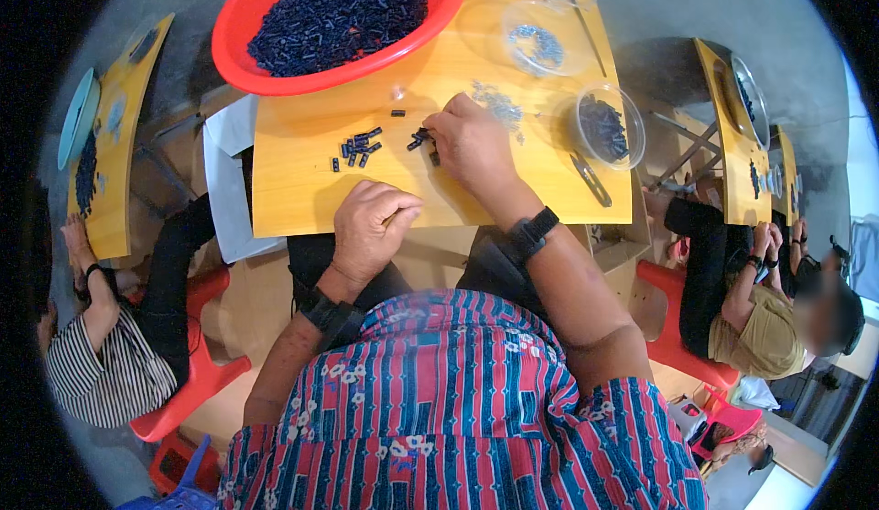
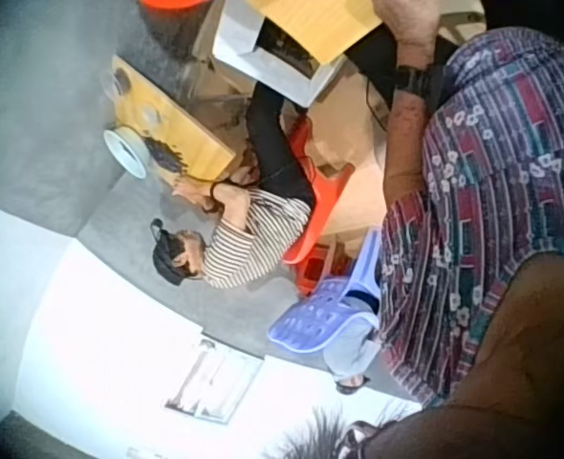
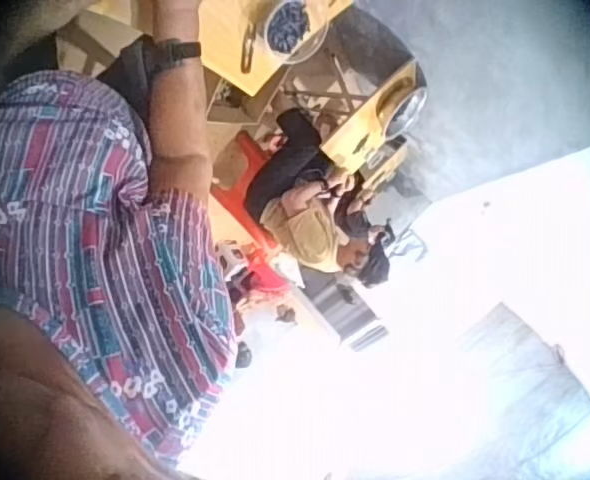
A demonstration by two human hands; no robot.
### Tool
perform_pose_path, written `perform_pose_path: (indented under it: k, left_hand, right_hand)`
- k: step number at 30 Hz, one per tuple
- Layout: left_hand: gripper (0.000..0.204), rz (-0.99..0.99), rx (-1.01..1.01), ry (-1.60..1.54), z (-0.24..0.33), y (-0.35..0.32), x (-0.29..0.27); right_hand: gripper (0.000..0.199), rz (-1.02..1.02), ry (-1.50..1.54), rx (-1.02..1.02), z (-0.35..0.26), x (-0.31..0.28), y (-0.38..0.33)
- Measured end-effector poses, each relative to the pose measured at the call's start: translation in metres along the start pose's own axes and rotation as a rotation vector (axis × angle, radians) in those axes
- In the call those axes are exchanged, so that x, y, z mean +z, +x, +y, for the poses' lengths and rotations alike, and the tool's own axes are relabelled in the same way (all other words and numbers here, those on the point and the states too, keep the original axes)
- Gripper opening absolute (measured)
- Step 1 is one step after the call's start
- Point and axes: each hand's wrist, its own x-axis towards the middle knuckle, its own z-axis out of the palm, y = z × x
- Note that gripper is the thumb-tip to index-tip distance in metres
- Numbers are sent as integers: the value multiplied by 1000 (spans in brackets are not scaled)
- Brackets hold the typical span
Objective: Manually attaching small blue plastic caps to components at a workbench.
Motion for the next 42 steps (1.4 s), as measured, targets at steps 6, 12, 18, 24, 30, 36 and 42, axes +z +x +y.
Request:
perform_pose_path:
  k: [6, 12, 18, 24, 30, 36, 42]
  left_hand:
    - [4, 2, 15, -18, 2, 0, -1]
    - [3, 8, 19, -24, 3, 0, -1]
    - [3, 21, 46, -19, -1, 0, 1]
    - [7, -6, 100, 55, 3, 3, 0]
    - [16, -68, 198, 160, -4, 12, 2]
    - [16, -33, 119, 133, -7, 10, 4]
    - [14, -5, 81, 120, -8, 8, 4]
  right_hand:
    - [11, -119, -183, 7, -6, 0, 4]
    - [11, -166, -248, 15, -7, 2, 5]
    - [11, -193, -260, 75, -8, 5, 6]
    - [10, -173, -241, 63, -1, 9, 5]
    - [9, -199, -262, 43, -2, 10, 7]
    - [7, -155, -155, 81, -5, 7, 5]
    - [8, -85, 89, 118, -5, 3, 4]
